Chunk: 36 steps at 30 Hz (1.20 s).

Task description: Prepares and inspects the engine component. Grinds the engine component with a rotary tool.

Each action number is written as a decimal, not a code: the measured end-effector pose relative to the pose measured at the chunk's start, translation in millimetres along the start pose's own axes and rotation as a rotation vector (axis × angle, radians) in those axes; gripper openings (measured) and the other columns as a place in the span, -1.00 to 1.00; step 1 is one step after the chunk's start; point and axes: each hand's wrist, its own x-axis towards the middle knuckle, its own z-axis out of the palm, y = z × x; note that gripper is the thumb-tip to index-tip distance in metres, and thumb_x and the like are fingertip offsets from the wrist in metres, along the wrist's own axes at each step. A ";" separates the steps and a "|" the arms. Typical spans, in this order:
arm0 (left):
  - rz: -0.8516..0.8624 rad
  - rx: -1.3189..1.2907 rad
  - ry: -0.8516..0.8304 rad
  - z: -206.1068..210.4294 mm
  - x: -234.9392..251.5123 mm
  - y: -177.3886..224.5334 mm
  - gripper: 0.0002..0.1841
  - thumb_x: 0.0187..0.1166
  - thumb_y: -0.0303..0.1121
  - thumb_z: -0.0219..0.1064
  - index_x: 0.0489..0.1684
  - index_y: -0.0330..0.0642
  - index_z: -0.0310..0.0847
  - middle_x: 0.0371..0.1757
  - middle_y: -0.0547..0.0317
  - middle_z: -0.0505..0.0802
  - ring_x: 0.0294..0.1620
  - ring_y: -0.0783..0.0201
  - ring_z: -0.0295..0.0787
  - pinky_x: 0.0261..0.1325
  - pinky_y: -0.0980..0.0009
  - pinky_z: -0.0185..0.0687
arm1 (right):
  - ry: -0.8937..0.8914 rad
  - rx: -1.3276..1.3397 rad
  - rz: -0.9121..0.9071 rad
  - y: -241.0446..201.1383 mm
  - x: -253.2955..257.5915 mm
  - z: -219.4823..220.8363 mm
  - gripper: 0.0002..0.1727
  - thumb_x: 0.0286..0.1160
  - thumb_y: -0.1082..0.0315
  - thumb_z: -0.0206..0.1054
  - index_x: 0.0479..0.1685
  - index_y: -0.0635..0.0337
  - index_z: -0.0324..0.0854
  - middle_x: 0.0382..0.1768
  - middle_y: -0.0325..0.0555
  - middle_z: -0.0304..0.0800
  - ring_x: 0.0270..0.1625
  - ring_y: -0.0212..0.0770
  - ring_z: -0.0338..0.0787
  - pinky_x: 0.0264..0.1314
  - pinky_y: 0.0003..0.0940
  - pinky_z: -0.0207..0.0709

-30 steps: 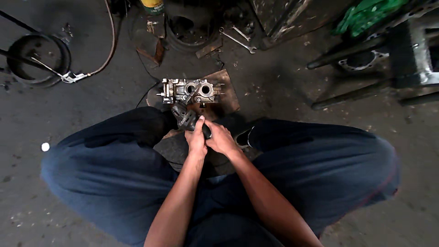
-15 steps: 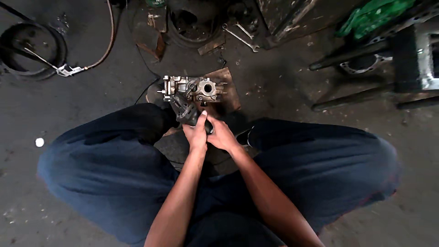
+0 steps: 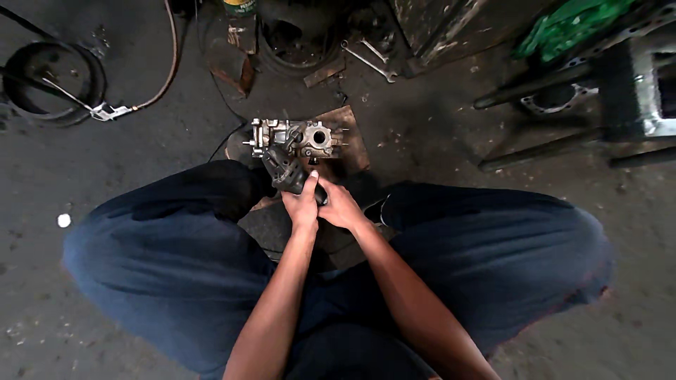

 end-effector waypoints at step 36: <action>-0.426 -0.291 -0.020 3.8 -24.8 -35.5 -0.44 0.65 -0.10 0.41 0.49 -0.25 0.46 0.14 -0.17 0.82 0.13 0.03 0.82 0.20 0.03 0.76 | -0.125 -0.403 0.047 12.3 -25.6 -16.4 -0.09 0.19 0.01 0.63 0.73 -0.41 0.39 0.52 -0.14 0.66 0.48 0.09 0.67 0.42 0.32 0.50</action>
